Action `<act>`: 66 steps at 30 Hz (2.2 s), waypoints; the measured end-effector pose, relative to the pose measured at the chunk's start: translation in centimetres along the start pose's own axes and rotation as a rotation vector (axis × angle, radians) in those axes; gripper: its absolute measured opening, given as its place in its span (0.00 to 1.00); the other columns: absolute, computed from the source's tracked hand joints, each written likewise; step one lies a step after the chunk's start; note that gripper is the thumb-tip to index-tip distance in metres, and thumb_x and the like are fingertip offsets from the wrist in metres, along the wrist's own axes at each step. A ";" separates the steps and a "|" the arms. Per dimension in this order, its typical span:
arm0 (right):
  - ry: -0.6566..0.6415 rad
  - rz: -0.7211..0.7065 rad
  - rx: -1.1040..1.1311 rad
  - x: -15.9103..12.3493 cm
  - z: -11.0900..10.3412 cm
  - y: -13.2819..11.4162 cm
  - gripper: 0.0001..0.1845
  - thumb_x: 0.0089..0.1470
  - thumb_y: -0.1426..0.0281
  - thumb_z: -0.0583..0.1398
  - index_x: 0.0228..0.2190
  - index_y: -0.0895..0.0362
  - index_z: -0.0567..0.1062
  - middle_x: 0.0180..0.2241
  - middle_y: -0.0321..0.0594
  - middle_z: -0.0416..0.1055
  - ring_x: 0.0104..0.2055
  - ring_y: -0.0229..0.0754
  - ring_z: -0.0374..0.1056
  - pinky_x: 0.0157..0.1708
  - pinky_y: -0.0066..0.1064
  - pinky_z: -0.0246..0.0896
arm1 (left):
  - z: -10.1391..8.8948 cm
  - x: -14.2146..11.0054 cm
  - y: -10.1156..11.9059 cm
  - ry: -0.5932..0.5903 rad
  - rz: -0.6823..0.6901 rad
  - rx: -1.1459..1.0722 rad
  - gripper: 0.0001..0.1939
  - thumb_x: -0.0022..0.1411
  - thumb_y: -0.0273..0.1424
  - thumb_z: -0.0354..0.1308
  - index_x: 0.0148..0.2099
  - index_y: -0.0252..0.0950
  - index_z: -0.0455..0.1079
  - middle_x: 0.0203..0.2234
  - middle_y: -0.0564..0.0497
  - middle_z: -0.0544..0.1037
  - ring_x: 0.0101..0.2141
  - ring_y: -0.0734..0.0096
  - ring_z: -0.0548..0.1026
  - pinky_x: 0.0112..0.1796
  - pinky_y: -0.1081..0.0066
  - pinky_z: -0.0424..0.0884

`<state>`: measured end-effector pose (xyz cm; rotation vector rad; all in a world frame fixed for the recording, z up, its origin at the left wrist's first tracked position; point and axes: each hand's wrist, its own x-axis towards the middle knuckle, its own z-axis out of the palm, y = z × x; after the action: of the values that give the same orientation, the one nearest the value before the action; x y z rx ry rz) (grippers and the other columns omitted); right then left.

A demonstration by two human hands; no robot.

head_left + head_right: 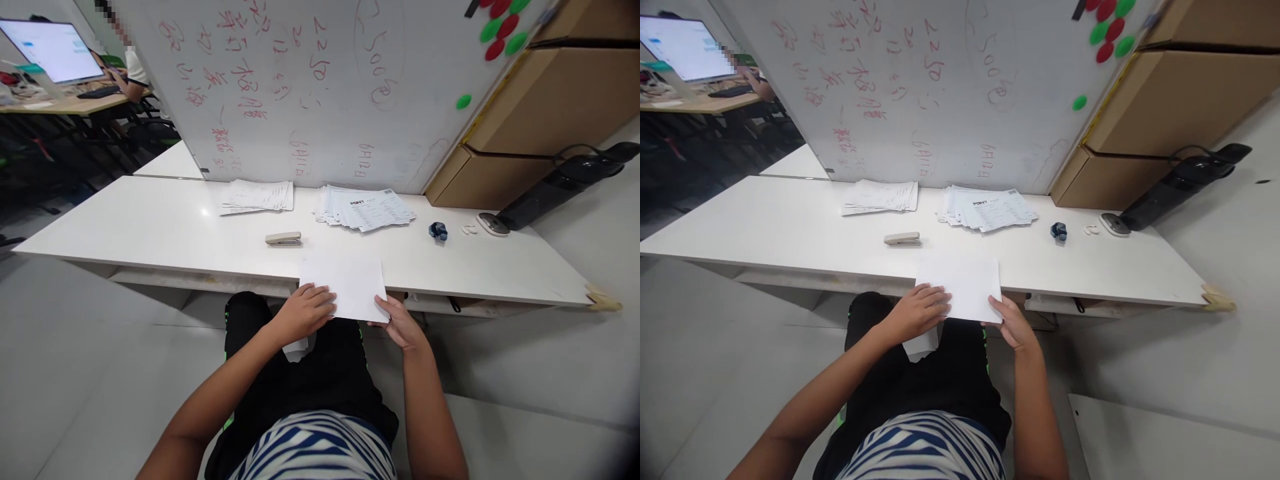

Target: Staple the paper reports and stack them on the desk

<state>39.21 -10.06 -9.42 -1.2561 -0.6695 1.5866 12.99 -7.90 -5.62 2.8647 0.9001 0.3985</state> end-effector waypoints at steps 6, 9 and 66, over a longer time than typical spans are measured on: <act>0.186 -0.108 -0.088 -0.2 1.6 -2.0 0.18 0.42 0.64 0.67 0.37 0.58 0.77 0.33 0.43 0.77 0.25 0.42 0.68 0.16 0.29 0.63 | -2.2 0.8 -4.2 0.180 -0.261 0.043 0.21 0.68 0.44 0.46 0.58 0.44 0.66 0.61 0.50 0.64 0.64 0.57 0.53 0.61 0.51 0.49; 0.206 -0.132 -0.128 0.3 2.5 -3.2 0.17 0.43 0.66 0.65 0.38 0.58 0.76 0.34 0.41 0.77 0.27 0.41 0.69 0.15 0.27 0.62 | -3.8 2.9 -8.4 0.345 -0.540 0.074 0.22 0.70 0.41 0.39 0.56 0.42 0.67 0.60 0.50 0.65 0.64 0.59 0.53 0.61 0.54 0.53; 0.308 -0.211 -0.123 -2.1 1.0 -1.8 0.20 0.41 0.61 0.69 0.38 0.51 0.77 0.39 0.36 0.78 0.44 0.42 0.73 0.44 0.31 0.70 | -3.8 7.9 -14.8 0.065 -0.828 -0.039 0.23 0.69 0.37 0.33 0.57 0.40 0.64 0.55 0.46 0.71 0.54 0.57 0.67 0.51 0.57 0.60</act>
<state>38.92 -11.12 -6.75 -1.4333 -0.6846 1.1644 10.04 8.87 -2.99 2.1698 1.9084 0.3896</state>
